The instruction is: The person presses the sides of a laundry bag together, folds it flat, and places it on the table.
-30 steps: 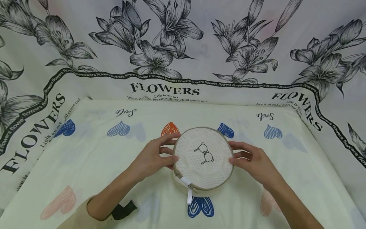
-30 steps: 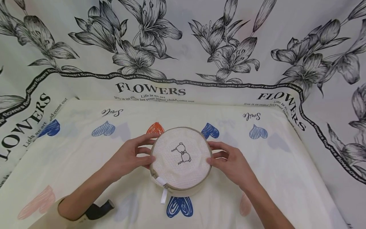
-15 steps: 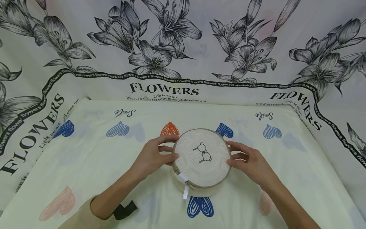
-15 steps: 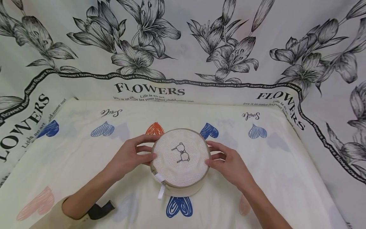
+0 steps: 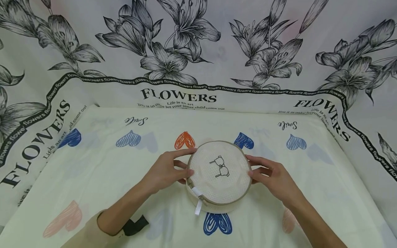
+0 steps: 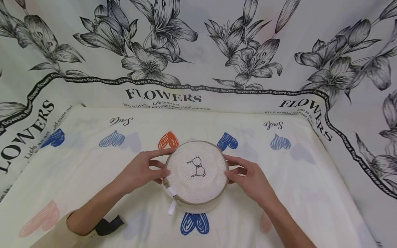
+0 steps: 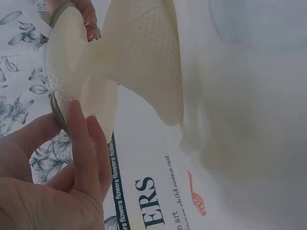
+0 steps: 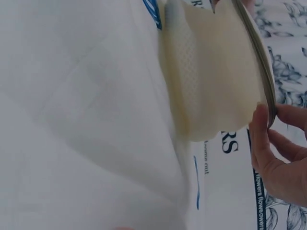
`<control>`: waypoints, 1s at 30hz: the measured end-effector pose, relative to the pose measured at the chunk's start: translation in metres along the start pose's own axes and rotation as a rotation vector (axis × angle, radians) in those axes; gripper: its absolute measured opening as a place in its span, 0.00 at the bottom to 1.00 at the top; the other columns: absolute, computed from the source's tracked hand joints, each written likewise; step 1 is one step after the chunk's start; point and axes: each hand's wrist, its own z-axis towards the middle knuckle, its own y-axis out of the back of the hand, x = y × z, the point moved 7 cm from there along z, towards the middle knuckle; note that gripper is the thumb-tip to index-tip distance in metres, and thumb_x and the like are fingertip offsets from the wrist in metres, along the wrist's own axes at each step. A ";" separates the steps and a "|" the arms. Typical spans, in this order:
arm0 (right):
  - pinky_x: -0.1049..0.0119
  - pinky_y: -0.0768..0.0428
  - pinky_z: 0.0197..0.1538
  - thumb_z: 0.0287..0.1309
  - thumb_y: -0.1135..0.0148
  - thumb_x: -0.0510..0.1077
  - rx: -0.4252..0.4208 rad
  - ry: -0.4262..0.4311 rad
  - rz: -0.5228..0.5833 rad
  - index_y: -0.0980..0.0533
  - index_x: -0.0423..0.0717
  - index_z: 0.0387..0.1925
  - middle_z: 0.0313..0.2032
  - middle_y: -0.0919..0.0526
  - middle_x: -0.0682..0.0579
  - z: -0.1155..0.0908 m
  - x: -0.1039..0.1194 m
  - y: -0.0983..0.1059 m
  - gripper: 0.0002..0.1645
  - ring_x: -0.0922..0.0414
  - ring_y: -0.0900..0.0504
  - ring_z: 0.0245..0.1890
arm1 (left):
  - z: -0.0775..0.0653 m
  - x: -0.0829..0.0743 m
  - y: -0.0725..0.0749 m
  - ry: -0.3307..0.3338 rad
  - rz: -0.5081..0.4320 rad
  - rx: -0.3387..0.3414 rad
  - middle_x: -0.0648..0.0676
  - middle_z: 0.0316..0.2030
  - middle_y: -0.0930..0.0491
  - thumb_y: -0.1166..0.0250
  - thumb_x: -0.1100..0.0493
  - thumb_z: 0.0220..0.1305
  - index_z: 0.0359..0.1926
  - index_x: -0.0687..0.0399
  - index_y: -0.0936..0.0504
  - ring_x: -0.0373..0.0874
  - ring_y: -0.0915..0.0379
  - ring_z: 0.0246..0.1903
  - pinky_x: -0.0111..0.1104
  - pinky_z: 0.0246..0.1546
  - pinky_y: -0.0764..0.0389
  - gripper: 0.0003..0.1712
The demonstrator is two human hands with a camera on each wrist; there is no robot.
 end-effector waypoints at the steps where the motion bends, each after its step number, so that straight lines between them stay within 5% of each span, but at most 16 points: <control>1: 0.61 0.15 0.44 0.61 0.32 0.41 0.003 -0.005 0.008 0.28 0.42 0.66 0.57 0.24 0.39 0.000 -0.001 0.000 0.32 0.55 0.14 0.40 | 0.000 0.001 0.000 0.007 0.007 0.002 0.60 0.38 0.15 0.28 0.68 0.57 0.68 0.50 0.26 0.48 0.15 0.29 0.38 0.30 0.14 0.37; 5: 0.60 0.14 0.42 0.59 0.31 0.38 0.019 -0.014 0.020 0.31 0.44 0.69 0.56 0.24 0.38 -0.001 -0.006 -0.002 0.36 0.53 0.15 0.40 | 0.002 0.001 0.000 0.022 0.012 -0.004 0.59 0.37 0.14 0.28 0.68 0.57 0.67 0.48 0.26 0.48 0.15 0.26 0.38 0.33 0.14 0.37; 14: 0.60 0.14 0.42 0.58 0.30 0.37 0.041 -0.018 0.004 0.33 0.48 0.70 0.55 0.26 0.37 -0.002 -0.008 -0.005 0.40 0.52 0.14 0.37 | 0.003 0.000 0.001 0.002 -0.066 -0.047 0.56 0.60 0.23 0.27 0.68 0.56 0.63 0.53 0.23 0.48 0.16 0.43 0.38 0.36 0.14 0.33; 23: 0.61 0.14 0.42 0.57 0.29 0.38 0.066 -0.040 0.003 0.36 0.49 0.71 0.56 0.27 0.37 -0.002 -0.015 -0.008 0.42 0.51 0.15 0.37 | 0.002 0.003 -0.003 0.063 0.051 0.001 0.60 0.49 0.18 0.25 0.65 0.55 0.66 0.45 0.24 0.46 0.15 0.33 0.37 0.32 0.14 0.37; 30: 0.62 0.14 0.42 0.57 0.29 0.37 0.101 -0.049 0.000 0.40 0.52 0.74 0.55 0.29 0.37 -0.003 -0.019 -0.014 0.47 0.51 0.15 0.38 | 0.002 0.005 -0.004 0.072 0.053 0.035 0.57 0.36 0.14 0.26 0.66 0.55 0.67 0.46 0.26 0.46 0.16 0.28 0.39 0.30 0.14 0.38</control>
